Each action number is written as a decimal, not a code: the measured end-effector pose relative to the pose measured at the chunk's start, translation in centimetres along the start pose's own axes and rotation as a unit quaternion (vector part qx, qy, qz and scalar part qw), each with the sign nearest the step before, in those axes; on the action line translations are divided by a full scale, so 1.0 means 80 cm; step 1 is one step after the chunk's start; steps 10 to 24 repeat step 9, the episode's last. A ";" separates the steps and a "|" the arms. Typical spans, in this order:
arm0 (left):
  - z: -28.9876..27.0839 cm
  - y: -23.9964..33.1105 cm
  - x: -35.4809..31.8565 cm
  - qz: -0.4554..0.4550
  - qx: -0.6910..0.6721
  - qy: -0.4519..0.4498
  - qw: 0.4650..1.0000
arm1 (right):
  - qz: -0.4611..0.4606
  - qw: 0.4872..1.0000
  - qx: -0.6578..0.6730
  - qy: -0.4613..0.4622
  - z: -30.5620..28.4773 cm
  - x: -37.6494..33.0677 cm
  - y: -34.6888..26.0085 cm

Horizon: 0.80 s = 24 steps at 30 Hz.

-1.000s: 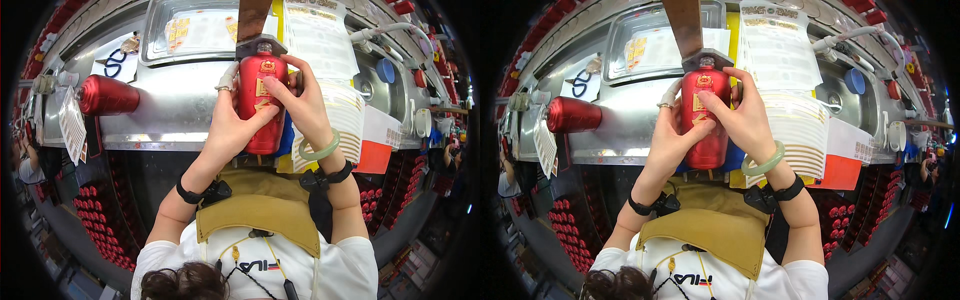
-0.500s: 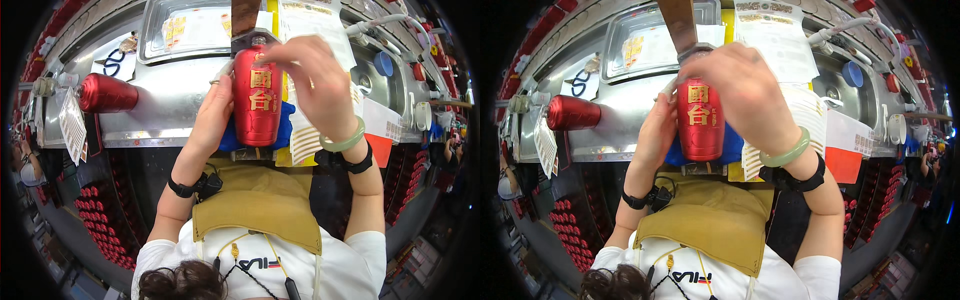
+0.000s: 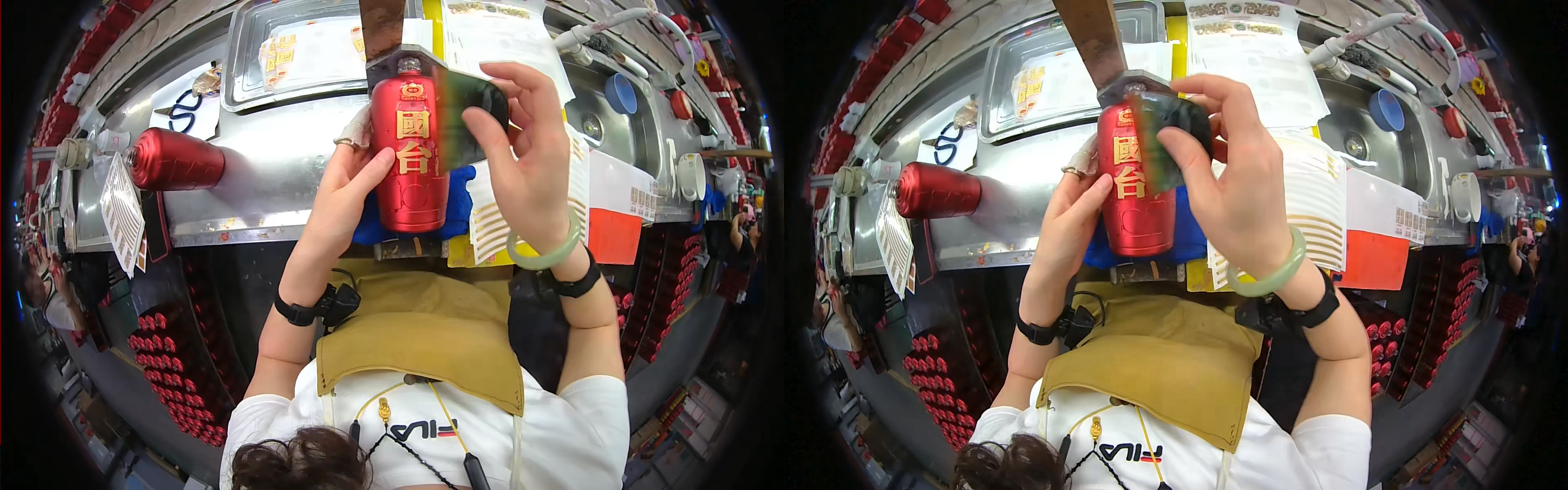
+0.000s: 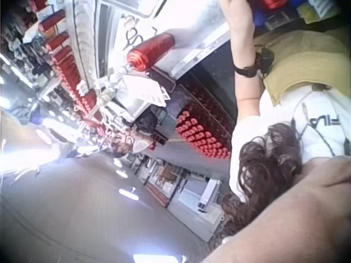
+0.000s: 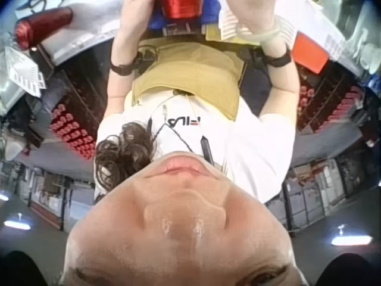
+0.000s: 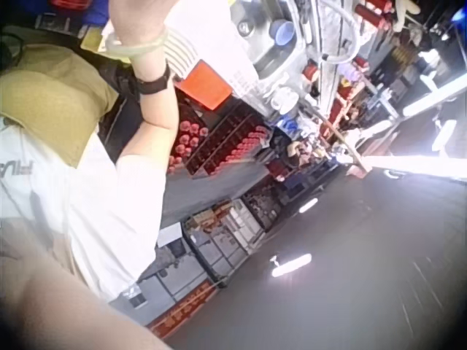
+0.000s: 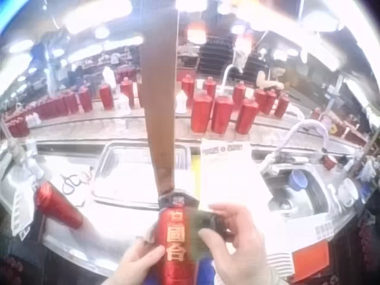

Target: Applying decorative labels and scraping off excess adhesive from red metal bottles on a production line.

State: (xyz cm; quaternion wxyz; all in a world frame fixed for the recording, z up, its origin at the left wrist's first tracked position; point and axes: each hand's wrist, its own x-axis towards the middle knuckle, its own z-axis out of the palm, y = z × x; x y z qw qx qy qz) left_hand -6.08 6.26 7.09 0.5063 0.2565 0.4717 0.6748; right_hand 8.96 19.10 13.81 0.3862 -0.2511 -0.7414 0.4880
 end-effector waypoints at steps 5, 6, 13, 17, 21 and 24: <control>-0.004 0.004 -0.003 -0.019 -0.018 -0.035 0.999 | 0.030 0.998 0.051 0.014 -0.001 -0.011 0.025; -0.005 0.005 -0.002 -0.020 -0.017 -0.035 0.999 | 0.079 0.993 0.082 0.025 -0.002 -0.017 0.026; -0.007 0.005 -0.002 -0.019 -0.007 -0.046 0.999 | 0.136 0.984 0.107 0.029 -0.008 -0.027 0.029; -0.007 0.005 -0.002 -0.019 -0.007 -0.046 0.999 | 0.136 0.984 0.107 0.029 -0.008 -0.027 0.029; -0.007 0.005 -0.002 -0.019 -0.007 -0.046 0.999 | 0.136 0.984 0.107 0.029 -0.008 -0.027 0.029; -0.007 0.005 -0.002 -0.019 -0.007 -0.046 0.999 | 0.136 0.984 0.107 0.029 -0.008 -0.027 0.029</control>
